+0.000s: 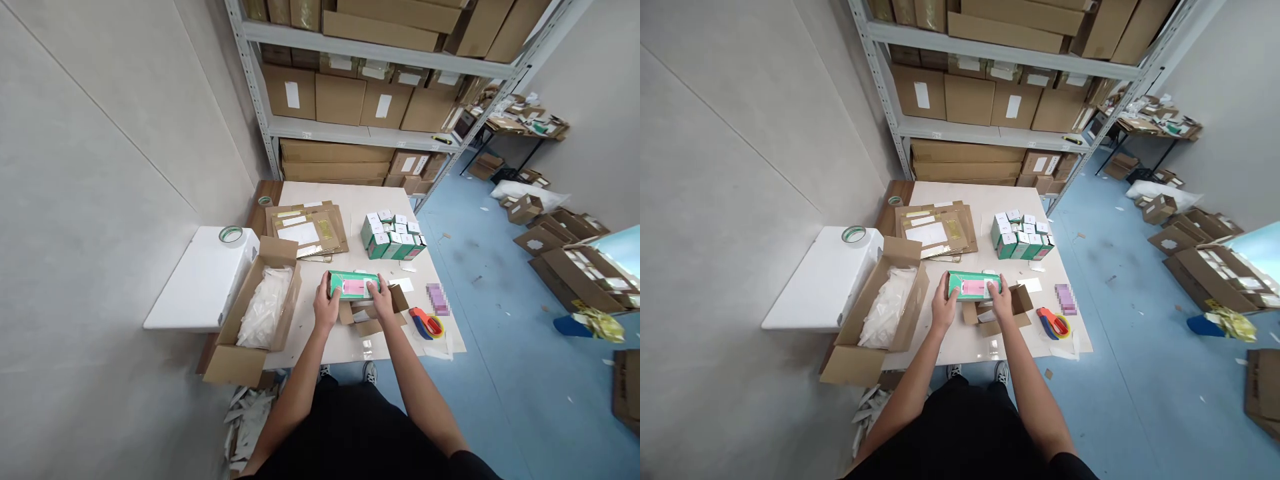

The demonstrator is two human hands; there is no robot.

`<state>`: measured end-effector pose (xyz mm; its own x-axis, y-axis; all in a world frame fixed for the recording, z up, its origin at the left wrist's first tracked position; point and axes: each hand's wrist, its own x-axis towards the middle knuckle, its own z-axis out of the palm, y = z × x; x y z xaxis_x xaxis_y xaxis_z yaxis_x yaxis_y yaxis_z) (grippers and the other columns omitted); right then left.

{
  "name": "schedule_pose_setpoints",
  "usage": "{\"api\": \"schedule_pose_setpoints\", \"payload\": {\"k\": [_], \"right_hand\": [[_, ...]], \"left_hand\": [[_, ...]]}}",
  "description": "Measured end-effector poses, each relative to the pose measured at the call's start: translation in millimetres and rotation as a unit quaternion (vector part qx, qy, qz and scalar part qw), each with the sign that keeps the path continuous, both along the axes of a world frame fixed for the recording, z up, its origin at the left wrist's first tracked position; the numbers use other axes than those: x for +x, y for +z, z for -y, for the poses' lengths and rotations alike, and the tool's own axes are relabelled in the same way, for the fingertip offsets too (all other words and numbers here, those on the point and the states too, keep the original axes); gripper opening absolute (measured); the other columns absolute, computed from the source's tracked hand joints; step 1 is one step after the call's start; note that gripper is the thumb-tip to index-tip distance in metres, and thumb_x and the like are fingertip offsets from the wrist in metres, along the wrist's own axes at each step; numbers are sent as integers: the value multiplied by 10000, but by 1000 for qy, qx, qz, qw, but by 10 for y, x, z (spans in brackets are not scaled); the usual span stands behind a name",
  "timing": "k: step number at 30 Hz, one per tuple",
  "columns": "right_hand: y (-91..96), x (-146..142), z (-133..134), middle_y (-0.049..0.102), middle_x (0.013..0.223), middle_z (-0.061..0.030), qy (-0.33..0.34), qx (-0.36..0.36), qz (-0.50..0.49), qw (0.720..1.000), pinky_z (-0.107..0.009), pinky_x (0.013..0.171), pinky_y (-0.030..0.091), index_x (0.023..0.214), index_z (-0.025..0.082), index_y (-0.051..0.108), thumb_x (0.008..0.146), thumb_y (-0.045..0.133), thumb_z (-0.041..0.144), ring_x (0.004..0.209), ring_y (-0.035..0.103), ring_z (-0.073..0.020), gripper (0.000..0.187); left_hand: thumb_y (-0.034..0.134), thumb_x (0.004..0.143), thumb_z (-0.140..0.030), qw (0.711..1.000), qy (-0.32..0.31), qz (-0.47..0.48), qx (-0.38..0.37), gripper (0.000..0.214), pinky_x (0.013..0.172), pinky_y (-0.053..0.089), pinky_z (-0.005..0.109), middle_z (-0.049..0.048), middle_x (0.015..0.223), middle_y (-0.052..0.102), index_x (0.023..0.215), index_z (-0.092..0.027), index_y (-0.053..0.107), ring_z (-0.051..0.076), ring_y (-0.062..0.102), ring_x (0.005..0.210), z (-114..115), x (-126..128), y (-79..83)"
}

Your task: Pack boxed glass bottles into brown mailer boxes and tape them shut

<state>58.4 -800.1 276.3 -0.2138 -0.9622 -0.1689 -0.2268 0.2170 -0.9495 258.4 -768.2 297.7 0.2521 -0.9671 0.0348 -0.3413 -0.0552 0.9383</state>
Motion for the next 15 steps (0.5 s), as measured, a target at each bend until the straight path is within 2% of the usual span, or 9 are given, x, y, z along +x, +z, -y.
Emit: {"api": "schedule_pose_setpoints", "payload": {"k": [4,9,12,15], "right_hand": [[-70,-498,-82,543,1560,-110,-19,14,-48,999,-398,1163,466,1633,176,359,929,540,611,1445,514,-286,847],[-173,-945,-113,583,1525,-92,-26,27,-90,995,-458,1194,427,1604,213,422,913,536,561,1431,526,-300,782],[-256,-1088,-101,576,1531,-99,-11,34,-86,996,-463,1211,403,1585,211,450,909,529,533,1443,513,-299,753],[-374,-1196,-69,573,1533,-103,5,28,-66,997,-459,1199,417,1600,210,413,907,523,501,1451,507,-278,759]], "left_hand": [[408,1058,-392,998,-31,-26,45,661,1248,337,359,32,1678,386,1676,-299,195,232,366,1546,-78,-457,-108],[341,1072,-440,991,-48,-35,118,683,1253,332,376,55,1722,284,1689,-267,107,243,319,1568,-197,-935,-417],[332,1069,-425,988,-39,-17,147,703,1247,347,388,75,1727,263,1692,-243,59,250,320,1567,-241,-1089,-593],[446,1023,-370,989,-17,28,148,790,1280,294,425,87,1736,232,1691,-222,51,267,243,1595,-264,-1128,-709]]}}
